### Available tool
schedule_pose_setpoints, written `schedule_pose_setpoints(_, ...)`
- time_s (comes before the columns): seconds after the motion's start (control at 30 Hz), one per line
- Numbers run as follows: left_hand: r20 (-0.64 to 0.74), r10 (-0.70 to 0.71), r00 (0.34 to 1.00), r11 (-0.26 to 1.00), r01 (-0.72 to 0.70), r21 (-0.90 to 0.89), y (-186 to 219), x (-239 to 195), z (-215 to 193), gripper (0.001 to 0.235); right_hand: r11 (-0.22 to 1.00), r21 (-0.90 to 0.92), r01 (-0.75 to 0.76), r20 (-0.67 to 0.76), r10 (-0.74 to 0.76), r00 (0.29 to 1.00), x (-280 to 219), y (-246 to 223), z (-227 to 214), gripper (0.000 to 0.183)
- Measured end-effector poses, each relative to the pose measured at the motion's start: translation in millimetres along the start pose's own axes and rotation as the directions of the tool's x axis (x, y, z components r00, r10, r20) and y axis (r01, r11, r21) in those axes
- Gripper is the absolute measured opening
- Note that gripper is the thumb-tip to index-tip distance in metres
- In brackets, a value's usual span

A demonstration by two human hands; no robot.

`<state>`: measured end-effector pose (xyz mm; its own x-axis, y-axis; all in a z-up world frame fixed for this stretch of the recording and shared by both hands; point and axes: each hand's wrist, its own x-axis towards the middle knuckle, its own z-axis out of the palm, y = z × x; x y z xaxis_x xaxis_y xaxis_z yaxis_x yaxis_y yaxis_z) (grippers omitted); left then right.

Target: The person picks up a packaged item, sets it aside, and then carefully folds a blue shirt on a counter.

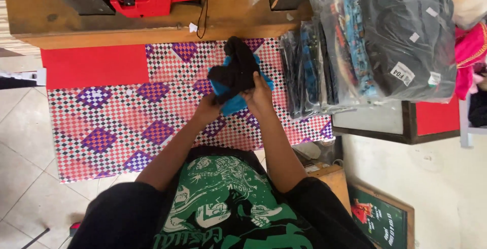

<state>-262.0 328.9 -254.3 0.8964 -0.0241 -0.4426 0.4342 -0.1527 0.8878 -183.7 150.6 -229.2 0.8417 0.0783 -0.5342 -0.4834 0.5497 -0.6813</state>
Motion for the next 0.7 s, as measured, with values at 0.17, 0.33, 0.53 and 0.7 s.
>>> schedule_pose_setpoints(0.17,-0.116,-0.263,0.958,0.913,0.209,-0.35,-7,3,-36,0.045,0.967,0.24,0.086,-0.301,-0.01,0.954,41,3,-46,0.033)
schedule_pose_setpoints(0.33,-0.069,-0.428,0.901,0.626,0.241,-0.742,40,-46,-77,0.067,0.994,0.087,0.065,-0.325,-0.034,0.945,18,9,-46,0.077)
schedule_pose_setpoints(0.53,-0.112,-0.432,0.895,0.567,0.173,-0.806,23,-61,-76,0.08,0.472,-0.881,-0.027,-0.049,-0.034,0.998,-10,73,-33,0.063)
schedule_pose_setpoints(0.7,0.087,-0.337,0.938,0.925,0.312,0.216,56,-98,-66,0.053,0.278,-0.958,0.065,0.109,0.147,0.983,10,96,-38,0.044)
